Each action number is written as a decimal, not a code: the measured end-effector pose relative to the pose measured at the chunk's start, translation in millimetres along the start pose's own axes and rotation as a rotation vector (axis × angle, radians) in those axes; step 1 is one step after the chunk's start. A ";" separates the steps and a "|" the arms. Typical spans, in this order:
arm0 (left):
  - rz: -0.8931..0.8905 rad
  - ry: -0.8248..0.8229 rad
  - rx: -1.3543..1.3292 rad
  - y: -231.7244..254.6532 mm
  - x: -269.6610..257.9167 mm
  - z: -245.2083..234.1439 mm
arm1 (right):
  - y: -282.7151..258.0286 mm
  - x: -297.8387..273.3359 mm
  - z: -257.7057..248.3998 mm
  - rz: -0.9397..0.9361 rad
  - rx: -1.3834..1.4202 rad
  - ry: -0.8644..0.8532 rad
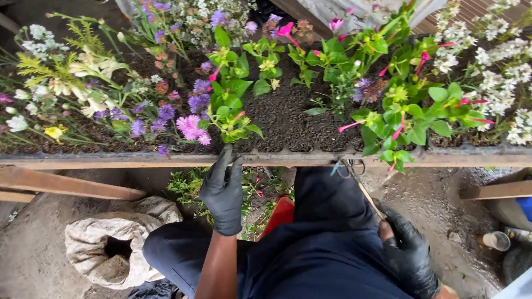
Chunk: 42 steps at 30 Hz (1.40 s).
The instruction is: Trimming flower stems with scissors and planting them into a wooden tray filled with soil
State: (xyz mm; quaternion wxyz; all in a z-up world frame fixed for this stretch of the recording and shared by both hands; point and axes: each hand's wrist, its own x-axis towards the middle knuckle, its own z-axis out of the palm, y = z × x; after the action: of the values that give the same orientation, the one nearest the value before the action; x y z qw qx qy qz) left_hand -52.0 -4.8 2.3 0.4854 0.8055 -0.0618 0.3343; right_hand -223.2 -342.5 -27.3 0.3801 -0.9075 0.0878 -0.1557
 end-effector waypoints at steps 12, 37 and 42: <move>0.265 -0.100 0.133 11.8 -31.6 -13.8 | 3.2 -1.8 -61.8 0.069 -0.205 0.283; -0.040 -0.081 0.045 5.4 -40.2 -13.1 | 66.4 83.1 6.0 0.548 0.434 0.210; -0.154 -0.013 0.064 -5.4 -48.4 -42.0 | 75.3 87.7 2.2 0.722 0.987 0.191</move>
State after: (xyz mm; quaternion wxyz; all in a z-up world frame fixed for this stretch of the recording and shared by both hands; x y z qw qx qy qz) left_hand -107.0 21.8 -17.9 0.4831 0.8253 0.0080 0.2923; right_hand -143.4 -417.8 -63.8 0.7742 -0.5199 0.3406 -0.1200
